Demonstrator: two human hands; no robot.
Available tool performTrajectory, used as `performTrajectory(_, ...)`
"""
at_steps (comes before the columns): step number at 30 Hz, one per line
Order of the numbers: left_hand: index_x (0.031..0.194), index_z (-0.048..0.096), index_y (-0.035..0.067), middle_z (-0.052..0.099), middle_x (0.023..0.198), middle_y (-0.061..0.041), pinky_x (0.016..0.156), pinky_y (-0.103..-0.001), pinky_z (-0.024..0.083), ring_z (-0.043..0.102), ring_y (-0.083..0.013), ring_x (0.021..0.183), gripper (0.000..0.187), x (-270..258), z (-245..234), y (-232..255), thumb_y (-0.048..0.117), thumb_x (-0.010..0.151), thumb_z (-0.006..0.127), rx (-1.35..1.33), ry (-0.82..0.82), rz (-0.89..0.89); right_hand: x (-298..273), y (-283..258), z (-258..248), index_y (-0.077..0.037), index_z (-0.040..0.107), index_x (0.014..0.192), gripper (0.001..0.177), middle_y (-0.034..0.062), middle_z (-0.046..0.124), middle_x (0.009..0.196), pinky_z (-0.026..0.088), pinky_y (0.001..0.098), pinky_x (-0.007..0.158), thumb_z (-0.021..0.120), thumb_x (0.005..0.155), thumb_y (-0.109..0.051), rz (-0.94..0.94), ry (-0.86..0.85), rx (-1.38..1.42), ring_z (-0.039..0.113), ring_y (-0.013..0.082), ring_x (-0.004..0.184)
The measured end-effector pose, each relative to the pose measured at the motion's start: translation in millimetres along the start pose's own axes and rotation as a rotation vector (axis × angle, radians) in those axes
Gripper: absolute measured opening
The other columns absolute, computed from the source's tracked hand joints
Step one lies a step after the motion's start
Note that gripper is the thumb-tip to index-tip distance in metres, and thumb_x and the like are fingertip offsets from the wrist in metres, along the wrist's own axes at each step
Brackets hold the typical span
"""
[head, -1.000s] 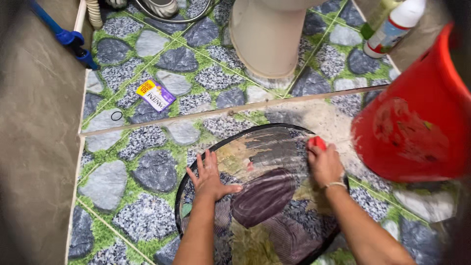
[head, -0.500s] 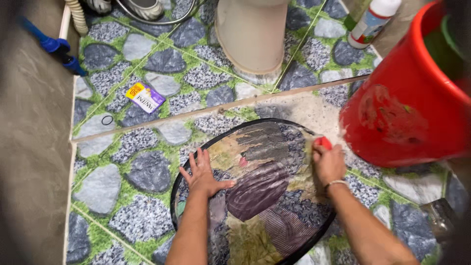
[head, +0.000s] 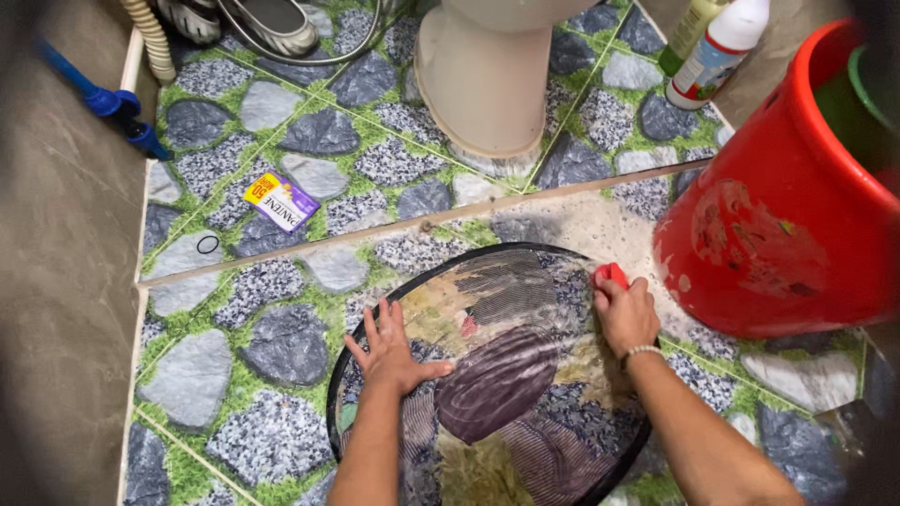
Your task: The person scrubs a patterned bathroom mat on the floor using a red sponge and soapy water. They repeatedly rub the mat's surface, flip it to clean the underside, and continue scrubbing both sides.
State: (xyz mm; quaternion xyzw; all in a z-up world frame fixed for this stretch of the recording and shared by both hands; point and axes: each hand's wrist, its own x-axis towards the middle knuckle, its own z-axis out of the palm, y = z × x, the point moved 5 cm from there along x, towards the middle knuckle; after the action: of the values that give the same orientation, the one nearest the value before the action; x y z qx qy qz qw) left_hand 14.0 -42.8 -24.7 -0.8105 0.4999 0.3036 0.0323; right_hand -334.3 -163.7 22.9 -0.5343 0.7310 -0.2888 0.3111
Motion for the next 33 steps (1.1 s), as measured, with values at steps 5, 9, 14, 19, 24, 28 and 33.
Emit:
performTrajectory(5,0.163,-0.011,0.020,-0.023,0.172,-0.002,0.120,-0.064,-0.015,-0.026,-0.0267,0.156,0.161,0,-1,2,0.076,0.050,0.089,0.030,-0.032,-0.018,-72,-76,123,-0.008,0.072,0.118,0.043,0.0148,0.072,0.117,0.044,0.0465,0.102,0.045,0.103,-0.037,-0.721,-0.239,0.084,0.064,0.0333,0.111)
performTrajectory(9,0.163,-0.011,0.019,-0.022,0.172,-0.004,0.120,-0.064,-0.014,-0.026,-0.0267,0.156,0.162,5,1,-3,0.072,0.049,0.091,0.021,0.002,-0.002,-100,-93,214,-0.031,0.071,0.130,0.051,0.0172,0.053,0.147,0.049,0.0469,0.101,0.052,0.084,-0.039,-0.842,-0.450,-0.490,0.059,0.0357,0.121)
performTrajectory(14,0.163,-0.014,0.022,-0.022,0.172,-0.002,0.121,-0.063,-0.014,-0.025,-0.0253,0.157,0.164,1,-1,1,0.072,0.047,0.091,-0.043,-0.025,-0.020,10,-33,79,-0.025,0.073,0.129,0.046,0.0122,0.071,0.122,0.054,0.0458,0.097,0.049,0.089,-0.024,-0.695,-0.042,-0.472,0.066,0.0322,0.106)
performTrajectory(19,0.163,-0.015,0.022,-0.022,0.172,-0.002,0.121,-0.063,-0.014,-0.026,-0.0260,0.157,0.165,-6,-10,7,0.073,0.048,0.091,-0.021,-0.044,-0.037,28,-11,55,-0.017,0.077,0.111,0.027,0.0202,0.068,0.101,0.057,0.0437,0.077,0.054,0.099,-0.025,-0.140,0.029,-0.389,0.068,0.0319,0.087)
performTrajectory(24,0.163,-0.015,0.019,-0.022,0.173,-0.002,0.121,-0.062,-0.013,-0.025,-0.0256,0.156,0.167,-2,-3,2,0.074,0.046,0.091,0.007,-0.040,-0.039,-72,-98,233,-0.019,0.079,0.114,0.039,0.0204,0.064,0.105,0.053,0.0452,0.085,0.062,0.082,-0.033,-0.856,-0.428,-0.255,0.063,0.0344,0.100)
performTrajectory(28,0.163,-0.014,0.021,-0.022,0.172,-0.003,0.121,-0.063,-0.014,-0.026,-0.0263,0.157,0.165,3,1,2,0.074,0.048,0.091,-0.021,-0.015,-0.016,-7,-68,199,-0.008,0.065,0.116,0.031,0.0152,0.066,0.109,0.054,0.0449,0.080,0.056,0.098,-0.032,-0.483,-0.371,-0.064,0.070,0.0316,0.088)
performTrajectory(33,0.164,-0.014,0.023,-0.020,0.173,0.000,0.122,-0.063,-0.010,-0.024,-0.0255,0.157,0.163,0,-2,4,0.078,0.050,0.088,0.043,-0.037,-0.030,62,-19,24,-0.026,0.073,0.129,0.040,0.0278,0.066,0.102,0.055,0.0490,0.082,0.068,0.089,-0.029,-0.418,0.105,-0.479,0.065,0.0409,0.091)
